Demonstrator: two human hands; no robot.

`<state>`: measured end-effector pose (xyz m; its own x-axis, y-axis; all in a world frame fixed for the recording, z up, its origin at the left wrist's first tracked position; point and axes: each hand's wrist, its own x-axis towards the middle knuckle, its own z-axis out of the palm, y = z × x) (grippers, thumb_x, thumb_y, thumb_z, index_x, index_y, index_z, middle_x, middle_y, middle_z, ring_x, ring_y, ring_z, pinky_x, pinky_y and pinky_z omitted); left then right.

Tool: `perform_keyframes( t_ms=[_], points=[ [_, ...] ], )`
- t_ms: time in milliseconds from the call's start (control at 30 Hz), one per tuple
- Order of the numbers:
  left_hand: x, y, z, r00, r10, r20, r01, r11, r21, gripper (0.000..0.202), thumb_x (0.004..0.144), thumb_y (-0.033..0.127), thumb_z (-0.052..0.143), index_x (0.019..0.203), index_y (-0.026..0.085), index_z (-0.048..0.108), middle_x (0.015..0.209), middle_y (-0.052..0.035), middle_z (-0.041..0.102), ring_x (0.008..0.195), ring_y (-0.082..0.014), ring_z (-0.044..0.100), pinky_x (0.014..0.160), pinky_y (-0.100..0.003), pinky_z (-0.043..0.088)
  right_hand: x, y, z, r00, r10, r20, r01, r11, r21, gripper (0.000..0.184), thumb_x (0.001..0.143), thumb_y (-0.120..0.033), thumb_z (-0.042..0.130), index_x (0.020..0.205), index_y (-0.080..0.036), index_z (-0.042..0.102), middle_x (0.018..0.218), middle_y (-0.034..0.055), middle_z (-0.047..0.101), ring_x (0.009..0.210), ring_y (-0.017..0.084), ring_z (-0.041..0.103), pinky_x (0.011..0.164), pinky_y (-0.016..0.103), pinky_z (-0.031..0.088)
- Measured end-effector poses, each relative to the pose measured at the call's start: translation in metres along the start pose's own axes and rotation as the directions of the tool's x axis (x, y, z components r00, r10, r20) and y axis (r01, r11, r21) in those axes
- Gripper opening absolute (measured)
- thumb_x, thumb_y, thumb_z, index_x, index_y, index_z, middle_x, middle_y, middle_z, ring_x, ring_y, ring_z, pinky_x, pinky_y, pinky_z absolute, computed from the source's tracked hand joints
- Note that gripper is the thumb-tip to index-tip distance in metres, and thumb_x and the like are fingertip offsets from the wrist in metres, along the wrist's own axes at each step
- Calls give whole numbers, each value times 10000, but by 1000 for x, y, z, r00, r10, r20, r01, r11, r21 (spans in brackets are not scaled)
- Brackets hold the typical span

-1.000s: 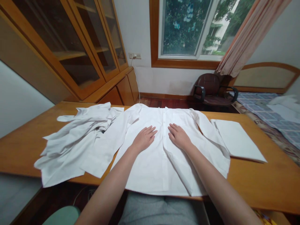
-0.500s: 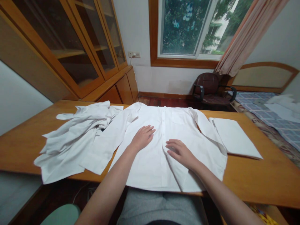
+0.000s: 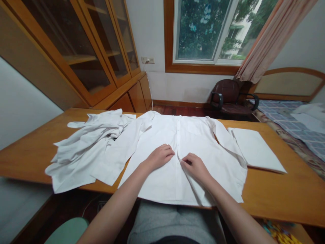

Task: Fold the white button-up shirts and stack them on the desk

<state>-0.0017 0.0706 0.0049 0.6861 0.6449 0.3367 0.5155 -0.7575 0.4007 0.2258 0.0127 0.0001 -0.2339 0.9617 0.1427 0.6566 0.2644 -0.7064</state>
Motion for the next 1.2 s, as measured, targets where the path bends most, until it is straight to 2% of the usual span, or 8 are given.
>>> perform_keyframes(
  t_ms=[133,233,367,600,900,1200],
  points=[
    [-4,23,6,998,56,28,-54,997,-58,136,969,211,569,954,191,703,912,-40,663,898,-175,613,830,-314,516,-4,3,-2,999,-19,-30,18,1000,-25,158,893,-239,615,761,-216,699,761,26,665,810,209,577,784,348,436],
    [-8,29,10,996,90,17,-89,995,-37,140,975,223,564,944,182,694,894,-49,649,880,-180,605,812,-319,517,-6,2,-2,998,-23,-50,21,999,-39,166,899,-256,602,772,-219,703,767,31,669,811,214,576,785,357,440],
    [-12,27,13,991,131,7,-131,991,23,171,1000,227,526,992,179,689,925,-66,647,901,-186,600,825,-326,518,-7,0,-1,997,-32,-63,29,999,-41,183,897,-237,579,765,-226,705,758,30,670,804,212,578,783,355,444],
    [-12,26,14,984,174,25,-176,976,124,224,1026,227,473,955,177,679,893,-63,637,869,-183,593,791,-317,513,-7,2,0,997,-35,-62,34,999,-32,183,888,-231,573,766,-224,709,749,30,672,795,213,574,769,350,437],
    [-14,25,16,977,211,24,-212,960,186,184,1009,209,469,991,195,651,893,-60,627,849,-185,597,756,-321,506,-6,0,-1,996,44,-82,-44,999,7,143,840,-239,592,752,-225,703,720,28,679,756,211,603,723,336,462],
    [-16,26,19,972,231,-39,-214,943,256,158,1004,229,475,988,210,630,870,-53,624,819,-186,598,735,-333,492,-8,1,-4,993,111,-42,-103,982,157,158,829,-300,629,793,-241,771,788,35,748,781,221,674,753,341,507]
  ],
)
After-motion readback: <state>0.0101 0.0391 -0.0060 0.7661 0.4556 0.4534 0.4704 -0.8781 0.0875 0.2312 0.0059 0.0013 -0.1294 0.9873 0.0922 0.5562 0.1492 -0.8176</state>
